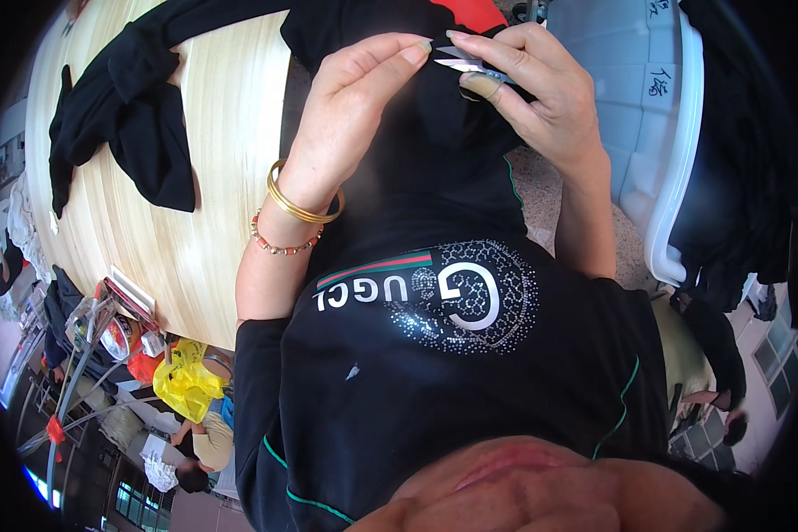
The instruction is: Trimming loose threads from black clothing items using thread snips in a factory setting.
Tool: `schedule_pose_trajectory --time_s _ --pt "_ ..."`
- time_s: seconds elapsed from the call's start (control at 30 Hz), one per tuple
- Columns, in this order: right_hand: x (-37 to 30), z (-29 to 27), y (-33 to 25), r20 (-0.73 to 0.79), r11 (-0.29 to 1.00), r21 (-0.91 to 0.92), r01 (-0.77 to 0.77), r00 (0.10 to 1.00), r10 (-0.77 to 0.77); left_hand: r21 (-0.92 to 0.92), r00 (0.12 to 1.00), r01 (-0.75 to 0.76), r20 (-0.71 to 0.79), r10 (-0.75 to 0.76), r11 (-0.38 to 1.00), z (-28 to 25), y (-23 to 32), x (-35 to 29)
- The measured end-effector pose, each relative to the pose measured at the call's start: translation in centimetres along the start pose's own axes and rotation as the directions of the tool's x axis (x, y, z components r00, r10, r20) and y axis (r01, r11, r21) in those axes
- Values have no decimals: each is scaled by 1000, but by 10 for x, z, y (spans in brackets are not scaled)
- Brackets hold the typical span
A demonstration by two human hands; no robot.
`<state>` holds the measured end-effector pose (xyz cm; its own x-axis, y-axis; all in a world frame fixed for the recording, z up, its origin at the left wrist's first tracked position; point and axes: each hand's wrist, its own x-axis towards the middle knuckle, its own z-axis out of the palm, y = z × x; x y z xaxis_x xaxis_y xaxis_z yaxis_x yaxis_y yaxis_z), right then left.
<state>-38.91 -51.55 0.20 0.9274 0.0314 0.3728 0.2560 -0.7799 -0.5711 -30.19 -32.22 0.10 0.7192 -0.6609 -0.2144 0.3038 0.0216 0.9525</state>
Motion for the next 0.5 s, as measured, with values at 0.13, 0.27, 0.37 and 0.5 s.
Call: schedule_pose_trajectory --time_s 0.13,0.27,0.37,0.5 --pt "8 5 0 -119 997 60 55 992 -48 -164 1000 8 10 -7 986 -4 0 1" --pt "5 -8 0 -148 971 240 -23 987 60 -62 974 45 224 -29 997 -8 14 3" --pt "0 -12 1 -281 951 303 -66 947 156 144 911 77 392 -128 987 -24 42 -3" --pt "-15 -16 6 -347 926 362 -105 907 238 486 978 -80 206 -25 870 -71 109 -22"
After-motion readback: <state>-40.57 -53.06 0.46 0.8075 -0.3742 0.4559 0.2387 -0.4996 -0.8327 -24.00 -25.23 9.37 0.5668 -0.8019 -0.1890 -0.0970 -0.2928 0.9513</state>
